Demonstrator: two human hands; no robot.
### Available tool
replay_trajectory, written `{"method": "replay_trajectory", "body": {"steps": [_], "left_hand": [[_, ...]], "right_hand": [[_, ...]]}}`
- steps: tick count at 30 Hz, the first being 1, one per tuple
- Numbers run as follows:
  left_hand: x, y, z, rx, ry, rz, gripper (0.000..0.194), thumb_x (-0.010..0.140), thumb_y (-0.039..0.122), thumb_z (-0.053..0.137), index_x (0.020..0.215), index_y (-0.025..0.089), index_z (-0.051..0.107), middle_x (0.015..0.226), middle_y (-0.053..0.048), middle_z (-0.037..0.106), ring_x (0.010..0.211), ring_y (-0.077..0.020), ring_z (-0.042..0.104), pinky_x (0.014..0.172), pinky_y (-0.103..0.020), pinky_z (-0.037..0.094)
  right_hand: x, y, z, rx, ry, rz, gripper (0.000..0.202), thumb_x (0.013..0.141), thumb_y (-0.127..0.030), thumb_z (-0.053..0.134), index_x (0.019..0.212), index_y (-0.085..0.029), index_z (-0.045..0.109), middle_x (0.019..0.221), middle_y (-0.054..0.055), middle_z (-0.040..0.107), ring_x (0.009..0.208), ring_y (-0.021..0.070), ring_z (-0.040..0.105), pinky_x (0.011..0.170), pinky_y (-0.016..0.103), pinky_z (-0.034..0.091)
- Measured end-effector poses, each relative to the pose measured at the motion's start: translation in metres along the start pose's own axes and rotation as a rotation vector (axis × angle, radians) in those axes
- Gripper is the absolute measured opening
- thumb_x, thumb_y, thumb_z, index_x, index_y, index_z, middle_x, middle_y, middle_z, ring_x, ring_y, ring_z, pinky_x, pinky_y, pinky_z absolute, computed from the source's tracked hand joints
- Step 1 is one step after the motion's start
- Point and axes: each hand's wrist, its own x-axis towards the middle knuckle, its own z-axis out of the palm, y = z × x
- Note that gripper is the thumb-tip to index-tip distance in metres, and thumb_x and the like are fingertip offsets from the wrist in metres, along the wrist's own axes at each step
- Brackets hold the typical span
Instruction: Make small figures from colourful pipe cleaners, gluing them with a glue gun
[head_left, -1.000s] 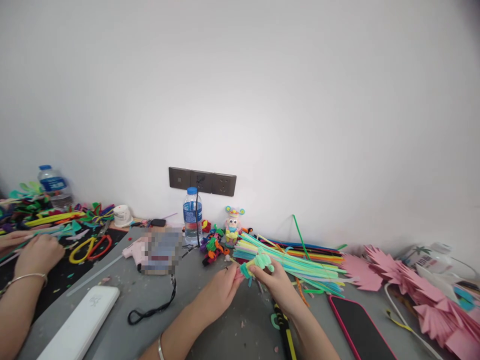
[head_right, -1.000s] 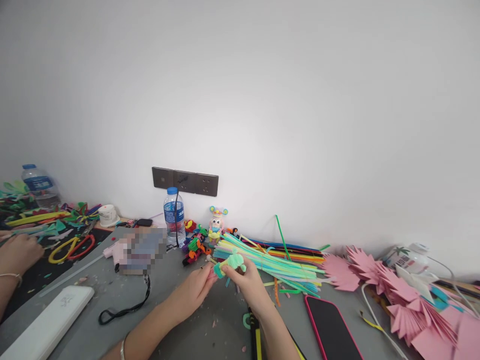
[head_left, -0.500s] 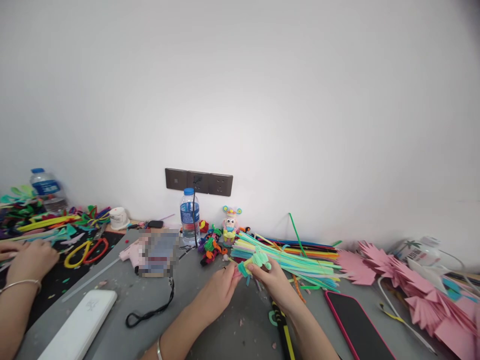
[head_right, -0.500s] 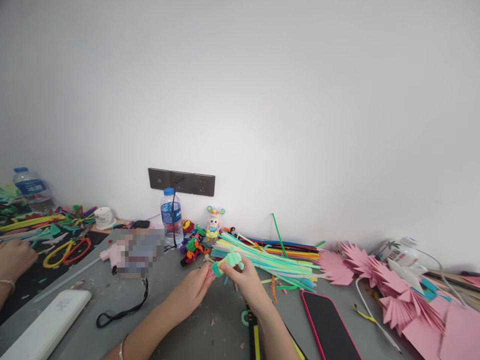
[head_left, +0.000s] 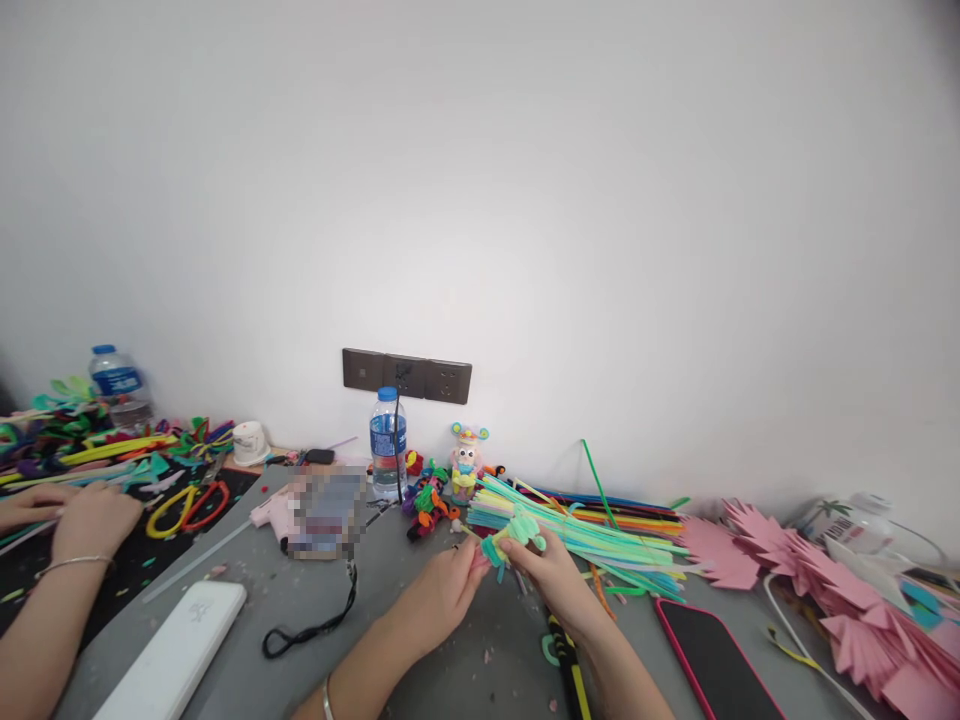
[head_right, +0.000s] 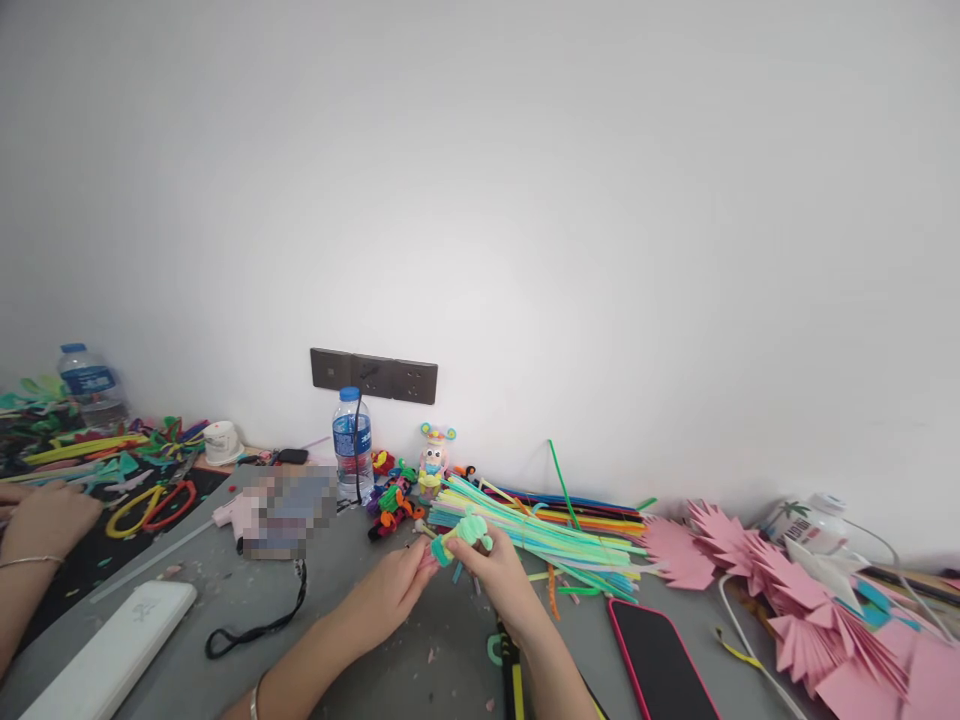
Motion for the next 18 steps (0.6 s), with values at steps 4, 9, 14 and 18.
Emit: {"method": "replay_trajectory", "body": {"steps": [4,9,14,18], "left_hand": [[-0.0005,-0.0013,0.0018,0.004,0.016,-0.001,0.026,0.099,0.034,0.025,0.097,0.020,0.046,0.085,-0.007,0.065,0.077,-0.0217,0.062,0.062,-0.027,0.039],[-0.0001,-0.0035,0.0053,-0.015,0.054,0.003,0.025,0.099,0.036,0.026,0.099,0.021,0.047,0.083,-0.005,0.065,0.077,-0.0218,0.063,0.063,-0.027,0.040],[-0.0005,-0.0014,0.0040,-0.015,0.063,-0.008,0.025,0.099,0.037,0.026,0.098,0.023,0.046,0.083,-0.004,0.066,0.076,-0.0208,0.063,0.063,-0.026,0.039],[-0.0012,0.0020,0.0019,0.003,0.049,-0.019,0.024,0.098,0.035,0.026,0.098,0.022,0.046,0.085,-0.006,0.066,0.077,-0.0219,0.063,0.062,-0.027,0.039]], "right_hand": [[-0.0004,-0.0004,0.0003,-0.009,0.006,-0.013,0.039,0.067,-0.052,0.076,0.073,-0.016,0.062,0.064,-0.001,0.057,0.056,0.0128,0.046,0.053,0.023,0.035],[-0.0013,-0.0018,0.0049,0.002,0.044,-0.037,0.041,0.064,-0.054,0.077,0.073,-0.017,0.063,0.059,-0.001,0.056,0.053,0.0133,0.046,0.051,0.024,0.035],[0.0009,0.0033,0.0042,0.020,0.055,-0.032,0.042,0.061,-0.055,0.078,0.072,-0.017,0.062,0.062,0.001,0.059,0.055,0.0151,0.050,0.053,0.025,0.038],[0.0026,0.0068,0.0003,0.006,0.027,-0.020,0.040,0.065,-0.053,0.076,0.075,-0.016,0.063,0.064,0.001,0.059,0.057,0.0146,0.049,0.054,0.025,0.037]]}}
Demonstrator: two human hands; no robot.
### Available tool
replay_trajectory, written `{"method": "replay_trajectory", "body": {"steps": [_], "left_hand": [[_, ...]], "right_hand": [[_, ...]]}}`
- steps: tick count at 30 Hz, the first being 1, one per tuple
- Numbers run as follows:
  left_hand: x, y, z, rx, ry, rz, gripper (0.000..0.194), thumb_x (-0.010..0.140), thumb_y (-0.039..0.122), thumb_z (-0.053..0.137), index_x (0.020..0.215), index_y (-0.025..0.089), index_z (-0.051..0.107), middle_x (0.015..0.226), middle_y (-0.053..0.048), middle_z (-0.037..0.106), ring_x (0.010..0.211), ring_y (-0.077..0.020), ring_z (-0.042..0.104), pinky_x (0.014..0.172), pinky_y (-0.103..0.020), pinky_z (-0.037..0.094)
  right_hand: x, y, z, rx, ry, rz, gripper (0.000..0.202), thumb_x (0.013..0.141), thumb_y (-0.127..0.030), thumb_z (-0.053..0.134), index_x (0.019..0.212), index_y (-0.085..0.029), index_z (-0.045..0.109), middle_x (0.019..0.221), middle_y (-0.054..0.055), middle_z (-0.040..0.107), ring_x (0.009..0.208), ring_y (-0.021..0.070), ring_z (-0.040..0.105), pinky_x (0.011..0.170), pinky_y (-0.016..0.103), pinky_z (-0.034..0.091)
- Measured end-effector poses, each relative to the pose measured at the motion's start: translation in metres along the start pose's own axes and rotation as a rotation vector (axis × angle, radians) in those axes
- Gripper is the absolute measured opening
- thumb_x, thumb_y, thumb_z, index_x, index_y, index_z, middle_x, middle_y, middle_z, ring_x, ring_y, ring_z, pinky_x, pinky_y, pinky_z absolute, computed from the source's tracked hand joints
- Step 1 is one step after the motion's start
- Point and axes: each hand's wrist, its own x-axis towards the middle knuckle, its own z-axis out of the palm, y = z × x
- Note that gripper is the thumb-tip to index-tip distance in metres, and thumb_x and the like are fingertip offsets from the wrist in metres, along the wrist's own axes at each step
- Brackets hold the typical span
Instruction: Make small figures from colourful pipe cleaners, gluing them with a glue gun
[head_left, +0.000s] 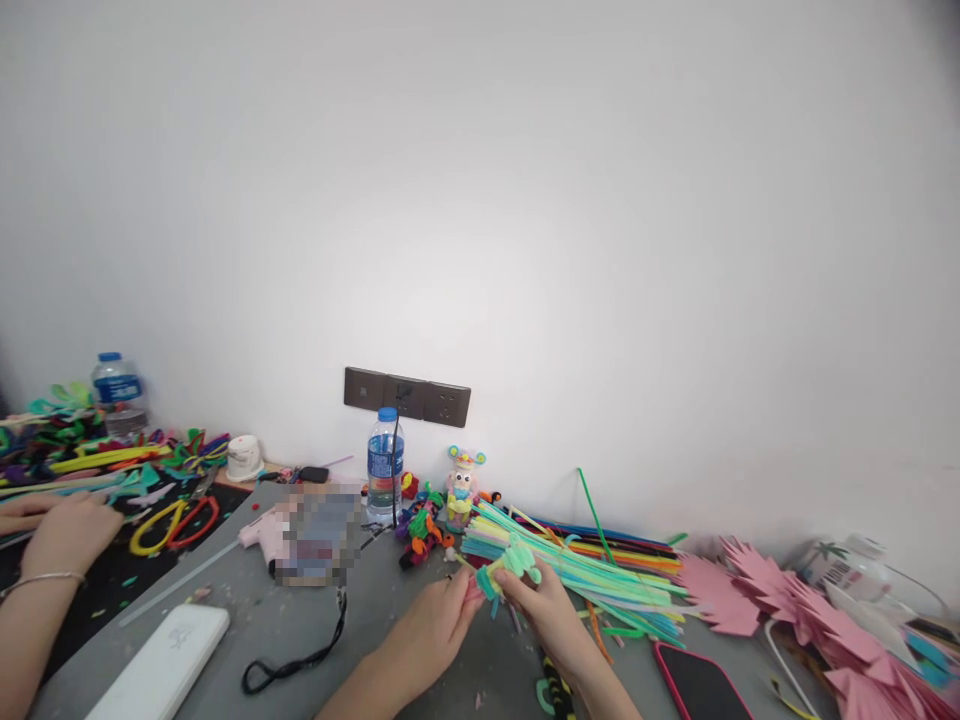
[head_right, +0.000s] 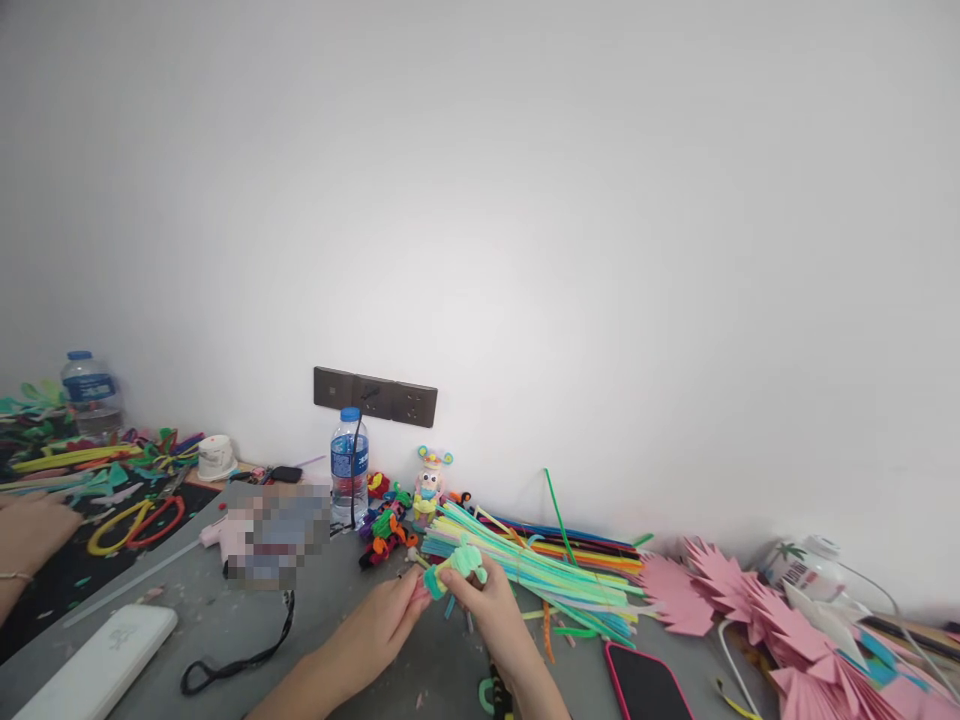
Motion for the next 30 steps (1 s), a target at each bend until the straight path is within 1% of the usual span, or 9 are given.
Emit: {"method": "replay_trajectory", "body": {"steps": [3,6,8,14,17,21,25,30], "left_hand": [[-0.0006,0.0002,-0.0003,-0.018,-0.017,-0.001,0.025,0.099,0.035,0.026,0.100,0.021,0.047,0.087,-0.007,0.067,0.079,-0.0229,0.064,0.063,-0.027,0.039],[-0.0010,-0.0020,0.0002,-0.035,-0.029,0.014,0.025,0.099,0.036,0.027,0.102,0.021,0.048,0.089,-0.007,0.067,0.081,-0.0229,0.064,0.063,-0.027,0.039],[-0.0008,-0.0041,0.0007,-0.017,-0.034,0.039,0.025,0.099,0.035,0.026,0.100,0.021,0.047,0.087,-0.006,0.066,0.079,-0.0224,0.064,0.063,-0.027,0.038],[0.0012,-0.0059,0.0004,0.048,-0.042,0.042,0.023,0.099,0.032,0.026,0.096,0.020,0.046,0.080,-0.006,0.064,0.072,-0.0220,0.061,0.058,-0.027,0.035],[0.0025,-0.0042,-0.0013,0.046,-0.043,0.045,0.022,0.099,0.031,0.026,0.095,0.020,0.044,0.077,-0.004,0.062,0.070,-0.0215,0.061,0.058,-0.027,0.034],[0.0041,-0.0036,-0.0020,0.037,-0.052,0.042,0.022,0.099,0.032,0.026,0.095,0.020,0.044,0.075,-0.004,0.061,0.069,-0.0220,0.061,0.057,-0.027,0.033],[0.0043,-0.0033,-0.0020,0.049,-0.063,0.027,0.024,0.099,0.034,0.026,0.096,0.020,0.045,0.071,-0.003,0.059,0.067,-0.0228,0.060,0.056,-0.028,0.032],[0.0041,-0.0018,-0.0019,0.047,-0.071,0.023,0.025,0.099,0.032,0.025,0.097,0.019,0.046,0.077,-0.005,0.062,0.069,-0.0232,0.060,0.057,-0.028,0.032]], "right_hand": [[-0.0004,0.0012,-0.0023,0.002,-0.003,0.031,0.040,0.065,-0.052,0.077,0.076,-0.016,0.062,0.066,0.000,0.058,0.059,0.0148,0.049,0.056,0.025,0.038],[-0.0006,0.0035,-0.0039,0.003,-0.008,0.014,0.039,0.066,-0.052,0.076,0.073,-0.017,0.061,0.060,-0.002,0.054,0.055,0.0130,0.045,0.054,0.024,0.035],[-0.0004,0.0048,-0.0045,0.003,-0.003,0.005,0.039,0.067,-0.052,0.076,0.074,-0.017,0.061,0.059,-0.003,0.053,0.053,0.0124,0.043,0.052,0.024,0.034],[-0.0018,0.0006,-0.0020,0.028,-0.012,0.019,0.037,0.064,-0.048,0.079,0.076,-0.016,0.064,0.069,0.002,0.063,0.063,0.0168,0.054,0.061,0.026,0.042],[-0.0021,-0.0015,-0.0006,0.043,-0.012,0.004,0.037,0.065,-0.049,0.079,0.076,-0.016,0.065,0.072,0.003,0.065,0.066,0.0181,0.057,0.064,0.027,0.044],[-0.0015,-0.0017,-0.0016,0.032,-0.022,-0.020,0.037,0.064,-0.050,0.079,0.076,-0.017,0.066,0.073,0.003,0.067,0.068,0.0195,0.059,0.066,0.028,0.046],[-0.0008,-0.0028,-0.0032,0.002,-0.052,-0.025,0.033,0.068,-0.048,0.077,0.075,-0.018,0.066,0.071,0.002,0.066,0.066,0.0177,0.057,0.065,0.027,0.045],[-0.0005,-0.0028,-0.0030,-0.035,-0.025,-0.034,0.036,0.067,-0.050,0.077,0.075,-0.017,0.066,0.071,0.002,0.065,0.066,0.0183,0.057,0.064,0.028,0.046]]}}
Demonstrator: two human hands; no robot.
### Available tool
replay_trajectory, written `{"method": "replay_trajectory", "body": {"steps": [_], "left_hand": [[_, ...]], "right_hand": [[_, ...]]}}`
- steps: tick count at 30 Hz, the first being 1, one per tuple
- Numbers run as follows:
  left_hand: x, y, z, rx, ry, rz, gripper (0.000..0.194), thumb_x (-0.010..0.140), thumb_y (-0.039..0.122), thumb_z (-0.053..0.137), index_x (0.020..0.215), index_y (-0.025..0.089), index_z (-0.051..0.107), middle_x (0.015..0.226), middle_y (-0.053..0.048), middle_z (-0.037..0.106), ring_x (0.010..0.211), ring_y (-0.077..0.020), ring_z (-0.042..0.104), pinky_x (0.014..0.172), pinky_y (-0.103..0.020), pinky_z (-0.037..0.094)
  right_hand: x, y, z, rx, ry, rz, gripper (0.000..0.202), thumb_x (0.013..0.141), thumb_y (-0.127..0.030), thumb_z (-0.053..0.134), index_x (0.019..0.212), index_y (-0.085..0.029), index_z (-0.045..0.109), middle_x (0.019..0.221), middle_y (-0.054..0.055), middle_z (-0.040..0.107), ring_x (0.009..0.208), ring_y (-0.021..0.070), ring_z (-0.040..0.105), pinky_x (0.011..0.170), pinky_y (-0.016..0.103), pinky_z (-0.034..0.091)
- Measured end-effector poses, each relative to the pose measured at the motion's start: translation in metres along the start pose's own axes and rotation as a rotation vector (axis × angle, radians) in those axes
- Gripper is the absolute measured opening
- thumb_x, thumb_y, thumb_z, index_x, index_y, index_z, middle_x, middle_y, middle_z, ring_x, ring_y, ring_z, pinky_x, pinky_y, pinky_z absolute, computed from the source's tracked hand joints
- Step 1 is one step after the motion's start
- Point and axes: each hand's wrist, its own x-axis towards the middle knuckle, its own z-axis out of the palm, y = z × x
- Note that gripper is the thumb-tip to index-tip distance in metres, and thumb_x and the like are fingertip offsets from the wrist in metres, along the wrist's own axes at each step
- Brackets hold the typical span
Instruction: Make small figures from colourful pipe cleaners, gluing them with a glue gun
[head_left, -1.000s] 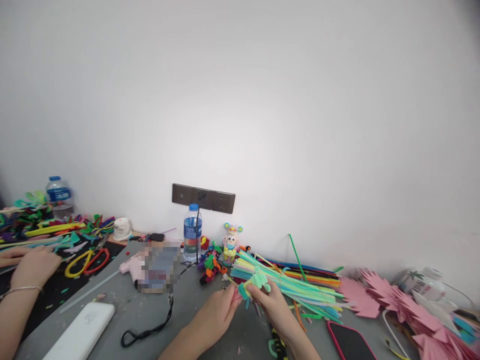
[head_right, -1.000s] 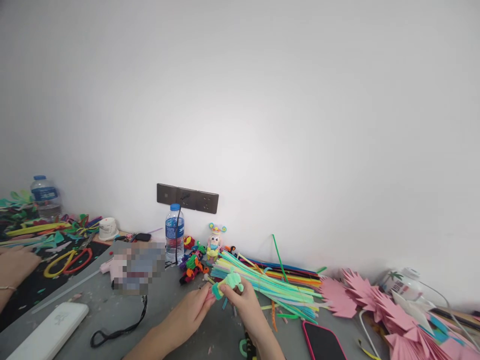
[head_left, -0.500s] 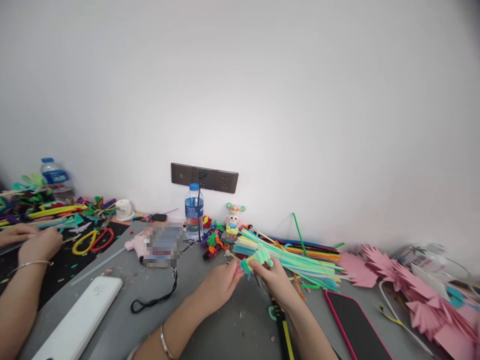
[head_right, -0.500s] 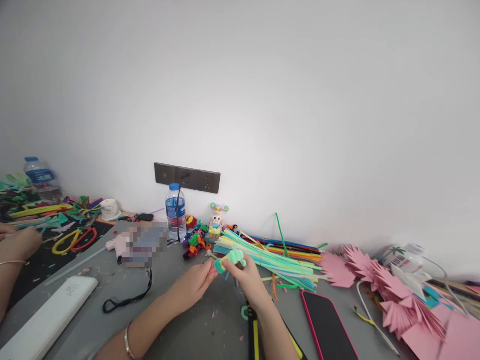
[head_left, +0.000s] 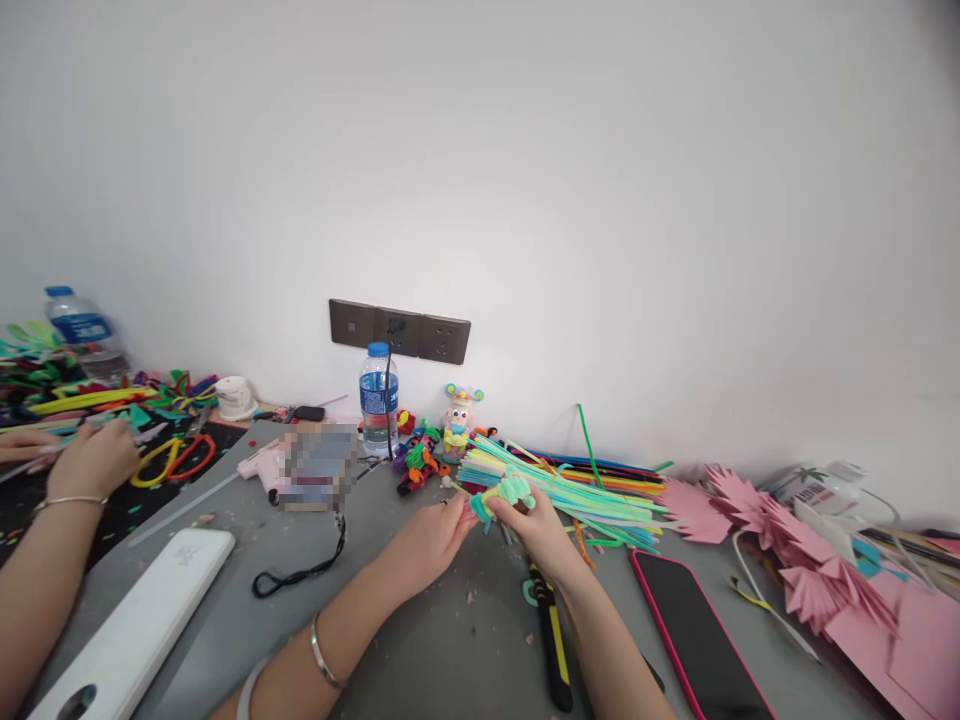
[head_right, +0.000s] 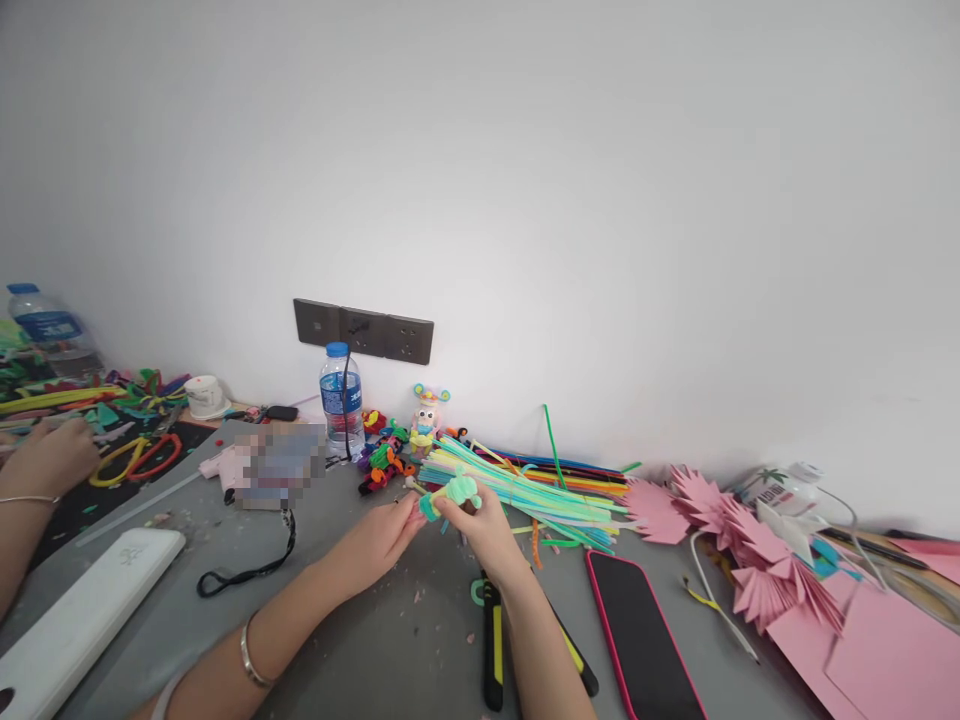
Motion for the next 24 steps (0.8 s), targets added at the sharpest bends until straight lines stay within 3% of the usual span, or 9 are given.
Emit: {"method": "replay_trajectory", "body": {"steps": [5,10,15,18,24], "left_hand": [[-0.001,0.000,0.001,-0.007,0.013,0.013,0.025,0.098,0.032,0.025,0.102,0.019,0.047,0.080,-0.006,0.063,0.071,-0.0232,0.061,0.058,-0.028,0.032],[-0.003,0.000,-0.002,0.001,0.028,0.007,0.027,0.099,0.032,0.026,0.101,0.019,0.049,0.081,-0.007,0.065,0.074,-0.0236,0.062,0.060,-0.028,0.035],[0.001,-0.004,-0.002,0.064,0.057,-0.023,0.024,0.098,0.031,0.030,0.105,0.018,0.049,0.084,-0.007,0.066,0.076,-0.0235,0.064,0.061,-0.026,0.037],[0.003,-0.006,0.002,0.063,0.098,-0.018,0.022,0.098,0.029,0.031,0.108,0.018,0.048,0.092,-0.009,0.067,0.081,-0.0235,0.066,0.063,-0.026,0.041],[0.002,-0.008,0.004,0.032,0.193,-0.030,0.022,0.097,0.030,0.034,0.109,0.019,0.049,0.100,-0.010,0.067,0.085,-0.0246,0.066,0.068,-0.029,0.046]], "right_hand": [[-0.001,-0.004,0.000,0.009,-0.014,0.014,0.036,0.066,-0.050,0.078,0.079,-0.017,0.068,0.076,0.005,0.068,0.074,0.0218,0.061,0.071,0.031,0.047],[-0.001,-0.004,-0.001,0.042,0.018,0.049,0.037,0.064,-0.049,0.080,0.076,-0.018,0.065,0.074,0.003,0.066,0.071,0.0196,0.059,0.068,0.029,0.046],[-0.001,0.000,0.002,0.106,-0.047,0.012,0.041,0.068,-0.047,0.078,0.094,-0.019,0.064,0.081,0.002,0.064,0.071,0.0170,0.056,0.063,0.026,0.043],[0.000,0.001,0.006,0.137,-0.039,0.004,0.044,0.071,-0.049,0.075,0.100,-0.019,0.062,0.075,0.000,0.061,0.064,0.0150,0.052,0.055,0.024,0.038],[0.005,0.002,0.011,0.167,-0.006,-0.097,0.035,0.072,-0.048,0.074,0.089,-0.019,0.063,0.069,0.000,0.058,0.063,0.0159,0.051,0.055,0.026,0.038]]}}
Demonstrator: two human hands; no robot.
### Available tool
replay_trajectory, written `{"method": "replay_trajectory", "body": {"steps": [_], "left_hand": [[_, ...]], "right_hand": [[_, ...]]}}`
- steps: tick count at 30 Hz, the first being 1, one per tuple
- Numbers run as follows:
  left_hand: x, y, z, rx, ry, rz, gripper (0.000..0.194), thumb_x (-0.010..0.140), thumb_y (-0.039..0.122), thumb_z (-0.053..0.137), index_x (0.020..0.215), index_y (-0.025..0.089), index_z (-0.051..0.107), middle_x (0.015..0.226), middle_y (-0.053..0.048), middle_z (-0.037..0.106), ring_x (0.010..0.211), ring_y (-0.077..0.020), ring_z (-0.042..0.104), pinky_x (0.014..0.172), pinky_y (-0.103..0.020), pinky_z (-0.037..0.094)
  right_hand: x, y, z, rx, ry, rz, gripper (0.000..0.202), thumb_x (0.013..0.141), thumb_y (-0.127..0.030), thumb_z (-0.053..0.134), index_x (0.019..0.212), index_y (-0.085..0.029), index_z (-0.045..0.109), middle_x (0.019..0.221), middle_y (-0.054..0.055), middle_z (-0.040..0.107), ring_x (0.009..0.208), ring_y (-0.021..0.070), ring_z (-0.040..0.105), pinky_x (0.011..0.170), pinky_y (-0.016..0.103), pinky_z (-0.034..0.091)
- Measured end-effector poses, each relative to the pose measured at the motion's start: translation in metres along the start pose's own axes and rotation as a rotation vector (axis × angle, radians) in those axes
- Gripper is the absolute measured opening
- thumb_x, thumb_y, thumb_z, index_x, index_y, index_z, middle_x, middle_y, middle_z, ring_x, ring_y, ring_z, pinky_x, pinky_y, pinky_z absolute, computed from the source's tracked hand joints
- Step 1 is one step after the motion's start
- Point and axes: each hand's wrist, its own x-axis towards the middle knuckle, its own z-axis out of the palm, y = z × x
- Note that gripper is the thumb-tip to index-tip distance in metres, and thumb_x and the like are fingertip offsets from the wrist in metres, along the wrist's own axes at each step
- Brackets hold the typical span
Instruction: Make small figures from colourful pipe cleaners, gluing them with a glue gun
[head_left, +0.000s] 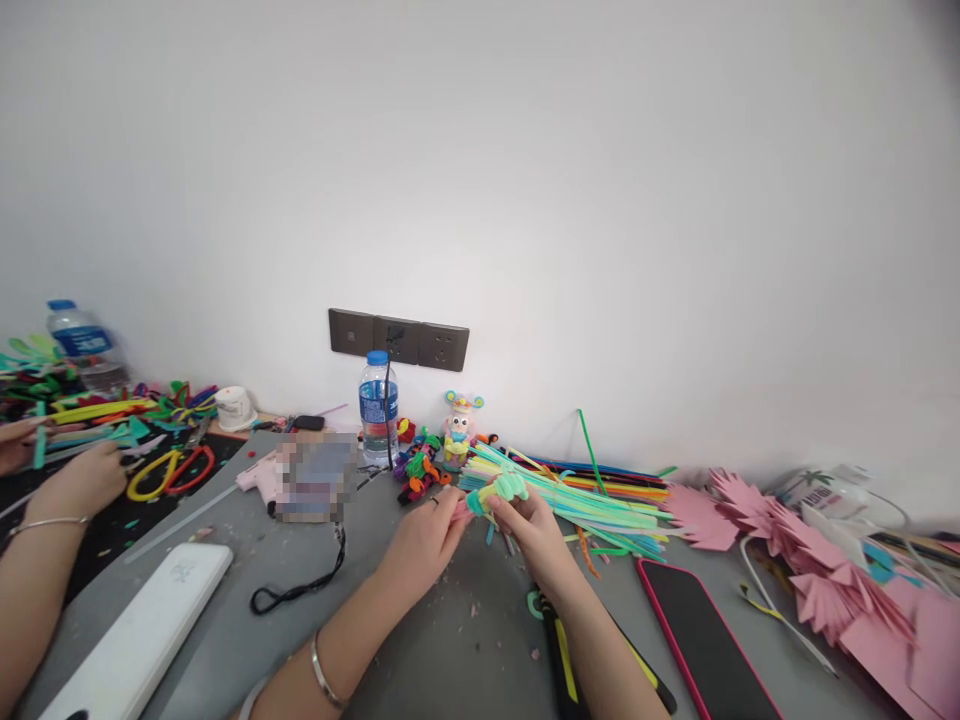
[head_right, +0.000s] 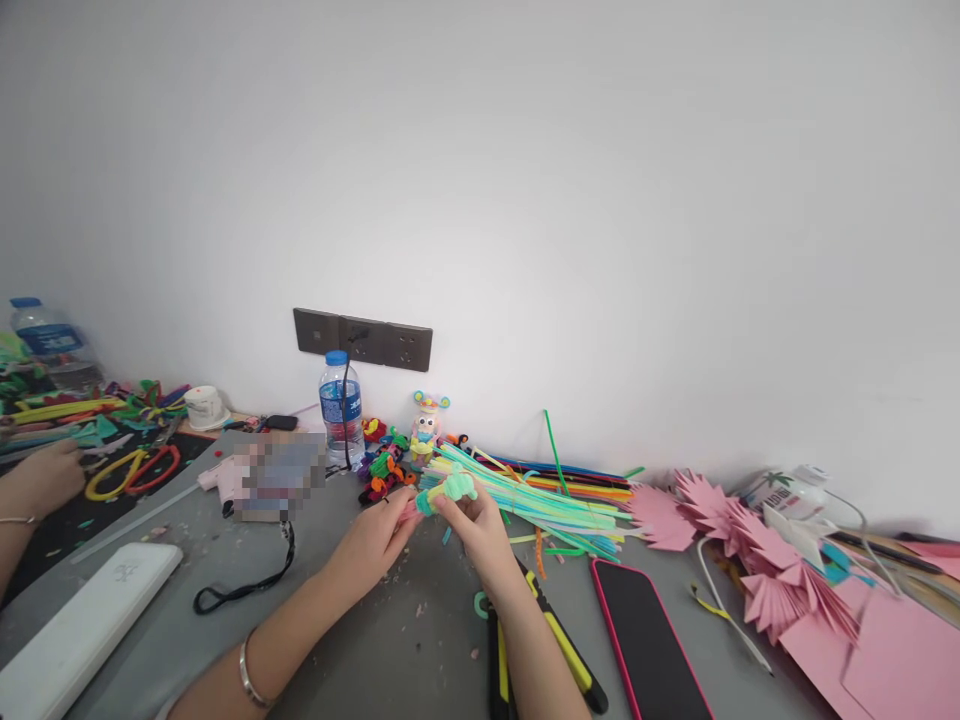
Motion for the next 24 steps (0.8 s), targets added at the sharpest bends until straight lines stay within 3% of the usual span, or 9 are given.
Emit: {"method": "replay_trajectory", "body": {"steps": [8,14,20,24], "left_hand": [[0.000,0.002,0.000,-0.184,0.046,-0.012,0.029,0.094,0.033,0.045,0.120,0.021,0.047,0.109,-0.009,0.066,0.094,-0.0236,0.064,0.079,-0.033,0.048],[0.003,0.003,-0.005,-0.364,0.055,0.014,0.034,0.097,0.037,0.034,0.112,0.018,0.058,0.104,-0.009,0.065,0.093,-0.0210,0.062,0.082,-0.032,0.046],[0.005,0.005,-0.006,-0.706,-0.143,-0.076,0.045,0.097,0.046,0.032,0.105,0.014,0.062,0.090,-0.008,0.068,0.076,-0.0184,0.060,0.068,-0.028,0.047],[0.001,0.013,-0.008,-0.878,-0.252,-0.012,0.045,0.094,0.052,0.039,0.091,0.014,0.063,0.079,-0.005,0.063,0.067,-0.0146,0.055,0.066,-0.026,0.045]], "right_hand": [[0.002,0.005,-0.006,-0.017,0.053,0.012,0.034,0.071,-0.047,0.076,0.087,-0.019,0.064,0.079,0.004,0.067,0.073,0.0208,0.060,0.067,0.031,0.047],[0.001,-0.001,-0.009,-0.008,0.022,0.004,0.036,0.070,-0.045,0.078,0.091,-0.019,0.066,0.086,0.006,0.071,0.084,0.0242,0.063,0.079,0.035,0.049],[-0.002,-0.011,-0.010,0.048,-0.049,0.089,0.038,0.068,-0.047,0.079,0.090,-0.018,0.068,0.085,0.007,0.072,0.081,0.0247,0.064,0.076,0.036,0.049],[-0.004,-0.017,-0.011,0.158,-0.102,0.094,0.032,0.067,-0.044,0.080,0.085,-0.018,0.070,0.078,0.005,0.070,0.073,0.0205,0.062,0.070,0.031,0.048]]}}
